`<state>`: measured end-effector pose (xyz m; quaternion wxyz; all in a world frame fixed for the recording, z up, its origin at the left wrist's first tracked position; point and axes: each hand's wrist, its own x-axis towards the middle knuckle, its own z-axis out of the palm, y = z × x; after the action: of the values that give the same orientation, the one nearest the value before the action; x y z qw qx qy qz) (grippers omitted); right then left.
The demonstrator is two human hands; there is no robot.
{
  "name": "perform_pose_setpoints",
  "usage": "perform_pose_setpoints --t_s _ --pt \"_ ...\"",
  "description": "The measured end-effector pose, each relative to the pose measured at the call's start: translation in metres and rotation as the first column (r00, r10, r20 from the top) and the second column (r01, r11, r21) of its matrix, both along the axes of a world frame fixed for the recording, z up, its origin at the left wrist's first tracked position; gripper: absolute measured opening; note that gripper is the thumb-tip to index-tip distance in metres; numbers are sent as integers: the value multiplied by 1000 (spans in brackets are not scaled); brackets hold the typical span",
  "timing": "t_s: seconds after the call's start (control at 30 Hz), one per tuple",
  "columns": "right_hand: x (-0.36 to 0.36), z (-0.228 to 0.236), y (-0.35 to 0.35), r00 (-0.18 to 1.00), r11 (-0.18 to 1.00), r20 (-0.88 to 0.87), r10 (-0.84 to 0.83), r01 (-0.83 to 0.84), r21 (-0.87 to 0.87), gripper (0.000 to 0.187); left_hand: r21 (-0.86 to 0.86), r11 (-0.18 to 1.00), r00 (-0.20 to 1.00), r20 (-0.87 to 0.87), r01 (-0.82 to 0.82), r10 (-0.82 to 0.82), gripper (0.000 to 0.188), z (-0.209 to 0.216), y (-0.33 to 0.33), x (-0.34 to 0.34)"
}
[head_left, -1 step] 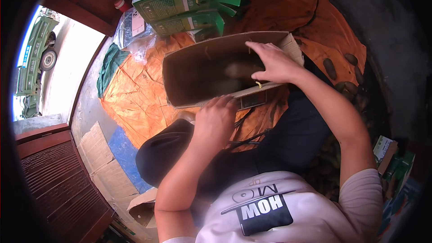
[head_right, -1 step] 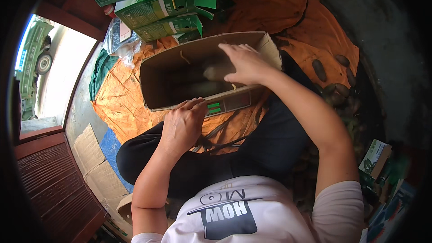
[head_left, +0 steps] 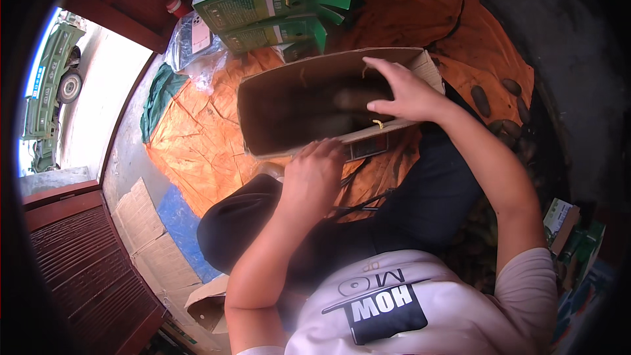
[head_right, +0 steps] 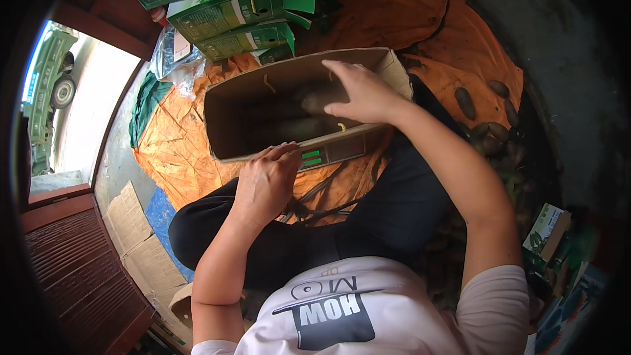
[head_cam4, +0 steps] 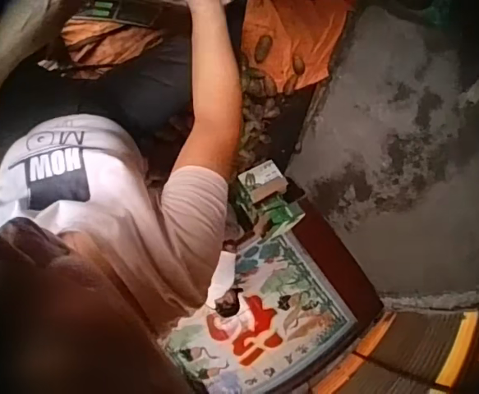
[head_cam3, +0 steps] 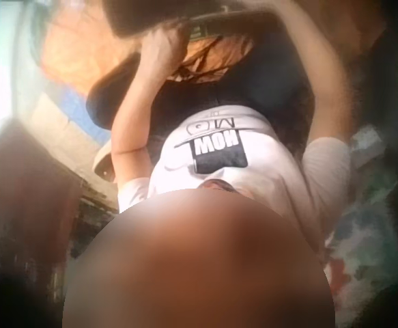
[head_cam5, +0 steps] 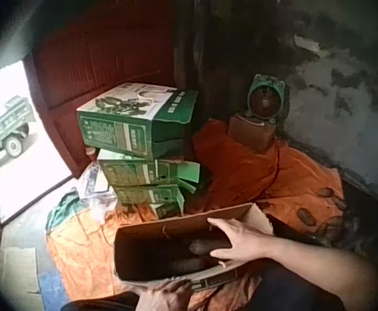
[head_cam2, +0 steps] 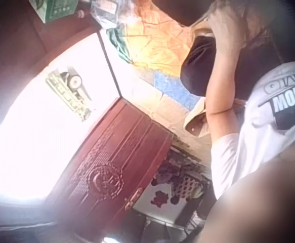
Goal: Packing large radishes or root vegetables into cardboard boxes and weighing them on a scale.
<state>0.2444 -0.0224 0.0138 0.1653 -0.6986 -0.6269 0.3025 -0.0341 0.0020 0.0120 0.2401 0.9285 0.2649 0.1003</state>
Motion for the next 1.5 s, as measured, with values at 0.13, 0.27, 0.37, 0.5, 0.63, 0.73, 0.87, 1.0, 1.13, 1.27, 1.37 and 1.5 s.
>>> perform_pose_setpoints --t_s 0.13,0.27,0.37,0.5,0.63,0.73,0.87,1.0,1.13,1.27,1.37,1.5 --pt "34 35 -50 481 967 -851 -208 234 -103 76 43 999 1000 13 1 -1 21 0 0 3" --pt "54 60 -100 37 934 -984 -172 324 -151 93 -7 1000 1000 -16 -6 6 22 5 -4 7" --pt "66 73 -143 -56 916 -994 -99 386 -113 96 0 1000 999 46 -7 7 25 4 -9 9" --pt "90 91 -209 -146 858 -989 -3 507 -77 98 -9 999 998 44 -46 46 30 -5 -13 8" --pt "130 78 -292 -36 732 -994 -100 674 -98 89 21 1000 990 140 -9 6 35 -14 -12 18" --pt "148 43 -368 457 677 -704 -544 735 -46 70 160 986 990 136 -47 25 30 -12 -14 15" --pt "131 -22 -461 506 551 -221 -834 790 -269 79 137 988 993 108 -68 53 30 -14 -18 28" --pt "111 -98 -552 638 454 192 -746 697 -555 85 208 977 994 107 -49 27 28 -27 -8 24" --pt "79 -165 -630 602 296 257 -756 664 -687 87 253 967 996 84 -34 13 28 -33 -1 14" --pt "51 -176 -678 691 292 190 -698 516 -805 92 269 962 996 88 -43 20 29 -43 7 15" --pt "26 -198 -688 761 322 173 -625 453 -831 94 266 963 998 57 -43 29 29 -49 11 9" --pt "8 -207 -715 801 391 301 -518 534 -749 90 205 977 997 61 -54 42 30 -58 12 13"
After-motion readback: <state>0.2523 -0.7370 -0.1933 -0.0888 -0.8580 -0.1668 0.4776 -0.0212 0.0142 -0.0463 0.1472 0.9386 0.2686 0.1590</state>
